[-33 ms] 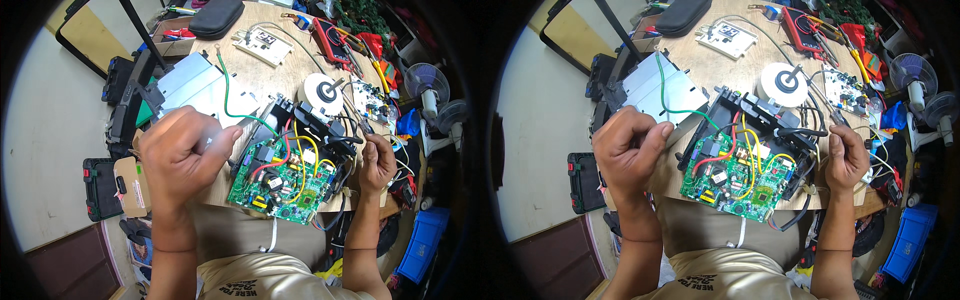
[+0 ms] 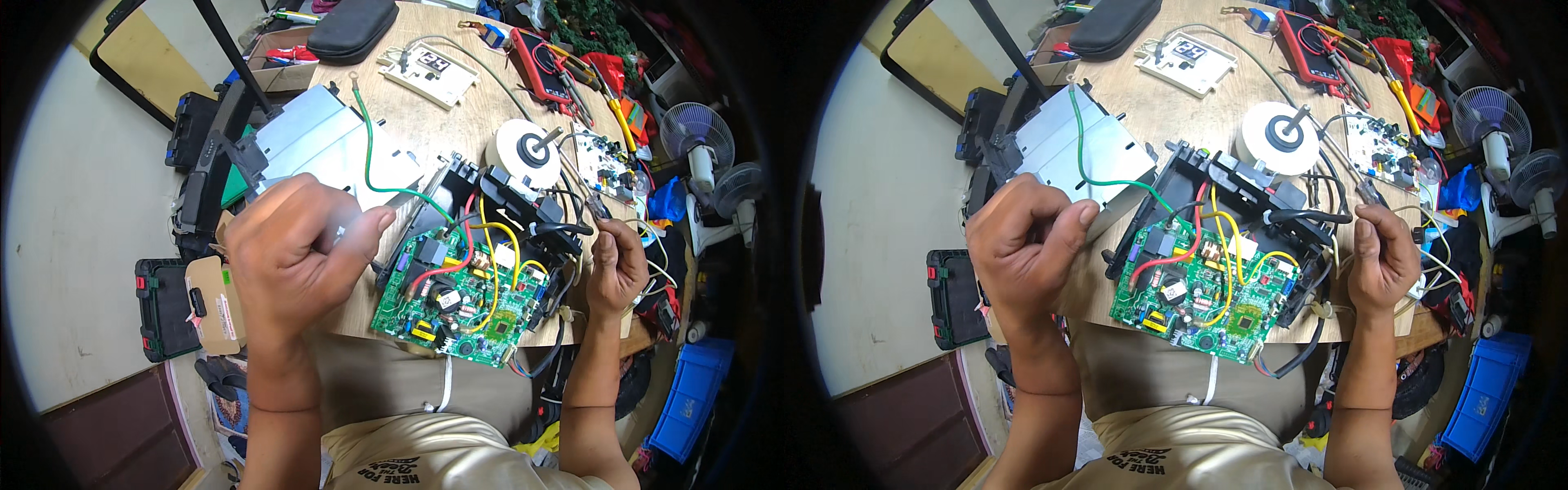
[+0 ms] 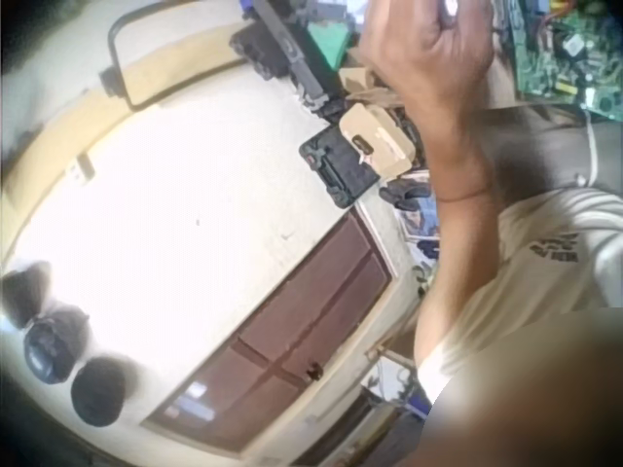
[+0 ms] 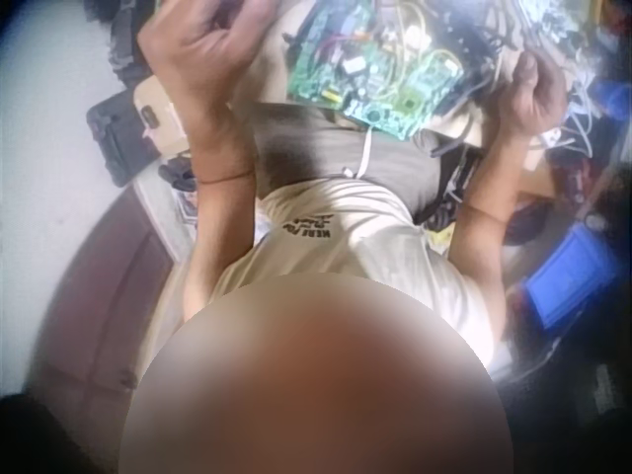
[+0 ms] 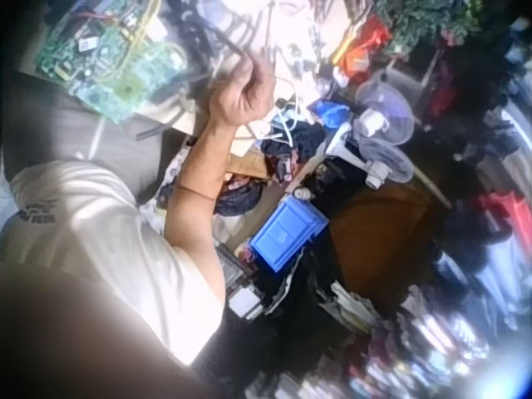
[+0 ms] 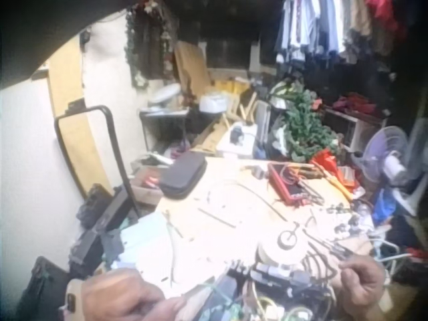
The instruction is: The person unpacks a motor from a cardboard box and places it on a cluttered workbench. They then connect wires to a circuit board, plug a power cord into a power strip, and test the motor by touching its shaft while it spins. The person continues to adjust wires and components on the circuit board.
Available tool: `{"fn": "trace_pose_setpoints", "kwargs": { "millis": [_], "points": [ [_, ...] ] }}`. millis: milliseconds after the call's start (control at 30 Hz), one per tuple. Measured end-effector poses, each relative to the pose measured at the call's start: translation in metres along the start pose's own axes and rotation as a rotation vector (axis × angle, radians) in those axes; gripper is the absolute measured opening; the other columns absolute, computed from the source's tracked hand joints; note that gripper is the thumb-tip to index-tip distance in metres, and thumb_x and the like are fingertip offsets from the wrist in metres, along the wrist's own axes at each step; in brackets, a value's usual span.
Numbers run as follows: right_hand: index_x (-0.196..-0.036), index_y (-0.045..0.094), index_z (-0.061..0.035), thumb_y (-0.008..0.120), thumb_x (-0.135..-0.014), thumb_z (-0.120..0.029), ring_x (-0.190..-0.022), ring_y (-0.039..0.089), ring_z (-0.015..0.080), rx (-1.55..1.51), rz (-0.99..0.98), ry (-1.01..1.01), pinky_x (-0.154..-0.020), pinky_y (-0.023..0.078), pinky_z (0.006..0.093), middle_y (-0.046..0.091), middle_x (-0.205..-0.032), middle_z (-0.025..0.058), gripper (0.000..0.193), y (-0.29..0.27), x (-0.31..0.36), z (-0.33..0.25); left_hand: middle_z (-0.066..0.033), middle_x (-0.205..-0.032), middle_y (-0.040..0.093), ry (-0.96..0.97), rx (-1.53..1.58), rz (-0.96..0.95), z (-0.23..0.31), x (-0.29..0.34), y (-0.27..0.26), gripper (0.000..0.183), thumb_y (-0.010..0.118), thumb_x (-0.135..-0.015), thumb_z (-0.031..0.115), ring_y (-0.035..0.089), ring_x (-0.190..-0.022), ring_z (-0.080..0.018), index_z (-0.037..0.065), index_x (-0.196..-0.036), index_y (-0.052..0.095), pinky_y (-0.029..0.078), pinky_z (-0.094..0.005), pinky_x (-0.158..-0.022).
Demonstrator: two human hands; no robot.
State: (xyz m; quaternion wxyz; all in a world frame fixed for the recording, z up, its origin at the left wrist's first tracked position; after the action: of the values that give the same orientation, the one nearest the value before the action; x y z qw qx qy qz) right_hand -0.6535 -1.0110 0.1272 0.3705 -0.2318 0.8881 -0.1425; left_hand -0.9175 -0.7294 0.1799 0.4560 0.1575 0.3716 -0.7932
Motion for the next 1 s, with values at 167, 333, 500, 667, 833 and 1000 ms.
{"fn": "trace_pose_setpoints", "kwargs": {
  "millis": [167, 333, 500, 667, 833, 1000],
  "points": [
    [-0.111, 0.072, 0.0035, 0.069, -0.101, -0.007, -0.085, 0.060, 0.0112, 0.015, 0.007, -0.010, -0.079, 0.044, 0.0256, 0.069, -0.097, 0.0066, 0.015, -0.002, 0.000, 0.001, -0.0025, -0.058, 0.047, 0.013, -0.005, 0.010, 0.001, 0.000, 0.001, 0.026, 0.088, -0.072, 0.006, 0.041, -0.051, -0.0138, 0.006, -0.067, 0.062, 0.031, -0.0304, -0.048],
    [-0.107, 0.074, 0.0028, 0.071, -0.099, -0.006, -0.094, 0.068, 0.0159, -0.016, 0.039, 0.004, -0.088, 0.051, 0.0290, 0.075, -0.104, 0.0110, 0.013, -0.003, -0.001, 0.003, -0.0017, -0.059, 0.048, 0.013, 0.001, 0.009, 0.000, -0.001, 0.001, 0.026, 0.088, -0.073, 0.006, 0.042, -0.051, -0.0120, 0.006, -0.067, 0.062, 0.031, -0.0296, -0.048],
    [-0.107, 0.074, 0.0027, 0.072, -0.099, -0.006, -0.093, 0.068, 0.0161, -0.026, 0.040, 0.008, -0.088, 0.051, 0.0290, 0.075, -0.104, 0.0112, 0.013, -0.003, -0.001, 0.002, -0.0013, -0.060, 0.050, 0.035, -0.008, 0.010, -0.001, -0.002, 0.002, 0.025, 0.088, -0.074, 0.006, 0.042, -0.051, -0.0113, 0.006, -0.068, 0.063, 0.032, -0.0286, -0.048],
    [-0.107, 0.075, 0.0028, 0.072, -0.098, -0.007, -0.093, 0.068, 0.0157, -0.031, 0.037, 0.007, -0.087, 0.051, 0.0288, 0.075, -0.103, 0.0110, 0.013, -0.001, -0.002, 0.000, -0.0012, -0.060, 0.050, 0.024, -0.014, 0.010, -0.001, -0.001, 0.002, 0.025, 0.088, -0.073, 0.006, 0.042, -0.051, -0.0115, 0.006, -0.068, 0.063, 0.032, -0.0286, -0.048],
    [-0.107, 0.075, 0.0029, 0.073, -0.098, -0.007, -0.092, 0.068, 0.0157, -0.015, 0.022, 0.001, -0.086, 0.051, 0.0286, 0.076, -0.103, 0.0110, 0.013, 0.001, -0.003, -0.005, -0.0016, -0.061, 0.051, 0.005, -0.019, 0.004, -0.002, -0.001, 0.002, 0.025, 0.088, -0.074, 0.009, 0.042, -0.052, -0.0114, 0.005, -0.068, 0.063, 0.032, -0.0288, -0.049],
    [-0.103, 0.073, 0.0029, 0.074, -0.096, -0.006, -0.084, 0.064, 0.0126, -0.048, 0.030, -0.028, -0.079, 0.049, 0.0256, 0.073, -0.095, 0.0081, 0.011, 0.005, -0.006, -0.012, -0.0034, -0.062, 0.053, 0.018, 0.025, -0.023, -0.004, 0.000, 0.000, 0.026, 0.087, -0.080, 0.015, 0.044, -0.054, -0.0127, 0.002, -0.071, 0.066, 0.034, -0.0294, -0.051]
  ]
}}
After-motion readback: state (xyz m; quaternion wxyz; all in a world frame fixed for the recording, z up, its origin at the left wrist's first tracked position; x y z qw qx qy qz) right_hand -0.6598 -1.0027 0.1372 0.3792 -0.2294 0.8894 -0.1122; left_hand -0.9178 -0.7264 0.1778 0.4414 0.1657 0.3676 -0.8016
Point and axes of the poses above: each hand's wrist, its own x-axis away from the middle knuckle, its own y-axis out of the palm, z = x × y, the point moved 5 cm from there along -x, towards the middle knuckle
